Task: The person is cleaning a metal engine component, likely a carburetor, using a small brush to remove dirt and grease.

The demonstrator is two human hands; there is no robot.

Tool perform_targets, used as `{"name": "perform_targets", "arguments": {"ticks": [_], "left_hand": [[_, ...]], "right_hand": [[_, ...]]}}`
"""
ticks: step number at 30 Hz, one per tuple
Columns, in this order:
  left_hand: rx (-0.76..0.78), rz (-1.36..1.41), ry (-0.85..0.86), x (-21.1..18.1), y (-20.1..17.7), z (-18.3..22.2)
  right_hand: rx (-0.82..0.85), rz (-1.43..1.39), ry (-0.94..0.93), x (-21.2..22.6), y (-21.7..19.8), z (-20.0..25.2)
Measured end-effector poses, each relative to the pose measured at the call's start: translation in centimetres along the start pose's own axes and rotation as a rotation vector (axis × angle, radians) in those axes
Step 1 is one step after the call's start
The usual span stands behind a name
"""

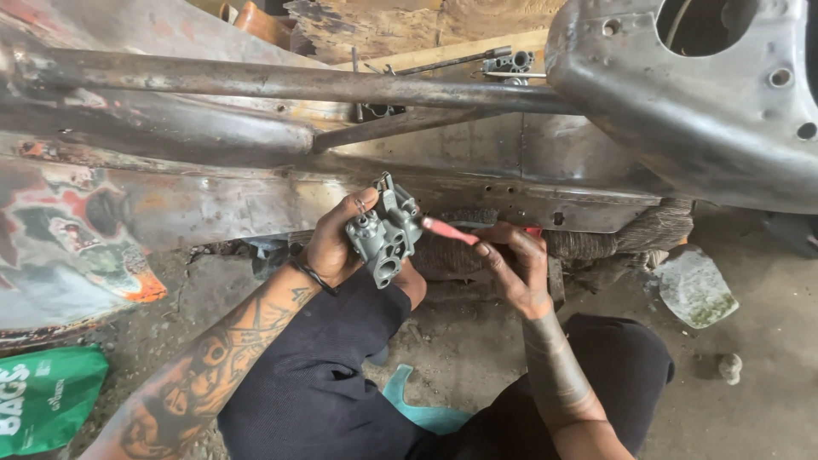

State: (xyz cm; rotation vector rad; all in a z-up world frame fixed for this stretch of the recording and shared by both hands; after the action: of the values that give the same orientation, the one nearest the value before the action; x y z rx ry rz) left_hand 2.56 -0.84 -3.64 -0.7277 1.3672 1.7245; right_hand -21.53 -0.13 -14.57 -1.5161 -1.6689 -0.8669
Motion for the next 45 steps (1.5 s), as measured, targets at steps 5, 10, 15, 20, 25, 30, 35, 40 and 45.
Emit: {"name": "perform_targets", "arguments": {"ticks": [5,10,15,20,25,30,35,40,45], "left_hand": [[-0.008,-0.02,-0.04,-0.6,0.9,0.3],[-0.082,0.022,-0.07,-0.6,1.4,0.8],[-0.079,0.035,-0.063,-0.1,1.9,1.8],[-0.045,-0.144,-0.148,-2.9,3.1,5.8],[0.174,-0.47,-0.082,-1.8,1.2,5.9],[0.319,-0.395,0.027,-1.0,2.0,9.1],[0.416,-0.393,0.027,2.4,0.2,11.1],[0.267,-0.226,-0.024,4.9,-1.9,14.9],[0.254,0.295,-0.099,5.9,-3.5,20.4]], "right_hand": [[0.021,0.035,0.07,0.3,-0.3,0.2],[0.004,0.101,0.192,3.9,0.1,1.6],[-0.015,0.277,0.263,3.6,-0.5,2.6],[-0.081,0.436,0.157,8.2,-1.8,5.8],[0.03,0.482,0.082,18.8,4.4,6.8],[-0.074,0.409,0.247,15.1,2.2,13.1],[-0.097,0.39,0.327,18.9,2.4,17.2],[-0.113,0.41,0.306,25.4,-0.7,17.6],[-0.377,0.958,0.037,31.3,-10.8,15.3]]}}
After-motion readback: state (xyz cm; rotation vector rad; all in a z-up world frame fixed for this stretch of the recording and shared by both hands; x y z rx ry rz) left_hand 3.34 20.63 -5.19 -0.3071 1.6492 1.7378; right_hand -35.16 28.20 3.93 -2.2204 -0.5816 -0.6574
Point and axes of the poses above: each hand's wrist, its own z-axis away from the middle knuckle, its own y-axis out of the palm, x = y × z, the point moved 1 cm from there along -z, towards the middle knuckle, and after that the axes turned 7 degrees about y, right-handed, at the moved point
